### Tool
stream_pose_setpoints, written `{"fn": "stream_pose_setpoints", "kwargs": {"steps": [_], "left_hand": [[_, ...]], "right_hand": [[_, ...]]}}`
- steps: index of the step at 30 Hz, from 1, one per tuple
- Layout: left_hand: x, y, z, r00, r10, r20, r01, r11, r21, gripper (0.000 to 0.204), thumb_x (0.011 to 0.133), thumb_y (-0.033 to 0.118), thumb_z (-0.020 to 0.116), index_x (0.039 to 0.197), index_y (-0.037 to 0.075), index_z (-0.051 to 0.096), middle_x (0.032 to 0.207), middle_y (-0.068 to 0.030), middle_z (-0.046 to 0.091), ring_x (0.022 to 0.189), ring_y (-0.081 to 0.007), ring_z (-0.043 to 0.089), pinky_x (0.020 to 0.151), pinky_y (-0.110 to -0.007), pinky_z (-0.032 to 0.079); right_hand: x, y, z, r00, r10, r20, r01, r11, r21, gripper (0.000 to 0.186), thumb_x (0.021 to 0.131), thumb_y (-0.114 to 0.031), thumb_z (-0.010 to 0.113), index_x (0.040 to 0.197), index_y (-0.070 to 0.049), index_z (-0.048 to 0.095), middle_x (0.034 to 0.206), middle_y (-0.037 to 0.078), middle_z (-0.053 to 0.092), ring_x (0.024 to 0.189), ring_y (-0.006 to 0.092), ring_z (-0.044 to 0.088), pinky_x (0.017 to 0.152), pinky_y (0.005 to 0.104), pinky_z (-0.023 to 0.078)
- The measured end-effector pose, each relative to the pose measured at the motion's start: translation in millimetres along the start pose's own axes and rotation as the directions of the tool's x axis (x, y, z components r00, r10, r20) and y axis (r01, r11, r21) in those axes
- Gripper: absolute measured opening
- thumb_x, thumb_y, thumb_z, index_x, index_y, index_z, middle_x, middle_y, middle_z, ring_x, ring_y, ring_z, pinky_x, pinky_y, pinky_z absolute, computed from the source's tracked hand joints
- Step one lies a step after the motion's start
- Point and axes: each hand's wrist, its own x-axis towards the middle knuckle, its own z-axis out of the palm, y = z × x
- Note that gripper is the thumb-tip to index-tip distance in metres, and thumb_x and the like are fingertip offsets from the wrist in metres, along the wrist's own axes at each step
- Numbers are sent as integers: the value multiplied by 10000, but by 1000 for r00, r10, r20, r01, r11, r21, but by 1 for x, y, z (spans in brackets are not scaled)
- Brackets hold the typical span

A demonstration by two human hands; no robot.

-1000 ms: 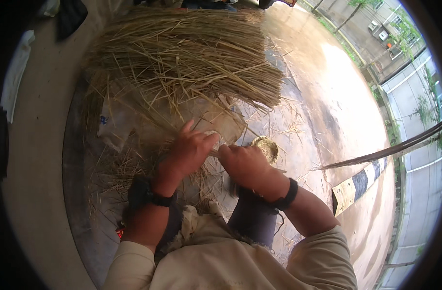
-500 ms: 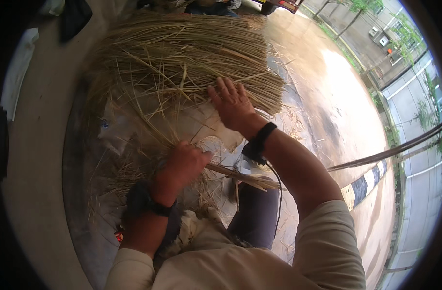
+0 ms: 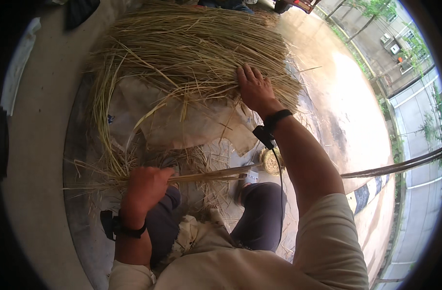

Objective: The recorder is weaving a small basket out of straw materials.

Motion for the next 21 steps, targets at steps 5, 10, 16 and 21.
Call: {"fn": "stream_pose_setpoints", "kwargs": {"steps": [5,10,16,21], "left_hand": [[5,2,-4,1000,-19,14,20,1000,-22,217,806,253,814,889,114,670,781,-141,716,765,-382,721,668,-499,561],[7,3,9,996,52,-75,-58,994,-90,156,823,203,781,905,116,680,784,-127,718,790,-376,724,680,-492,566],[8,10,15,993,92,-73,-92,996,4,70,891,166,656,927,137,708,784,-107,723,770,-353,733,652,-479,574],[12,12,20,984,147,-96,-146,989,17,109,914,166,632,963,151,729,828,-113,731,775,-339,738,663,-471,582]], "right_hand": [[-7,2,-15,998,-27,64,22,996,84,646,1037,-193,479,1645,-122,273,1709,186,259,1573,399,257,1230,616,297],[-23,12,-32,997,-36,74,30,996,85,674,1002,-134,500,1640,-118,282,1698,225,257,1572,405,253,1237,603,286],[-45,-35,-94,940,-273,203,222,944,242,227,959,-71,559,1157,-39,667,1241,150,674,1125,340,687,936,465,575],[-47,-111,-55,887,-264,380,92,905,414,358,970,-316,606,1115,-10,723,1053,201,757,1006,375,739,865,497,588]]}}
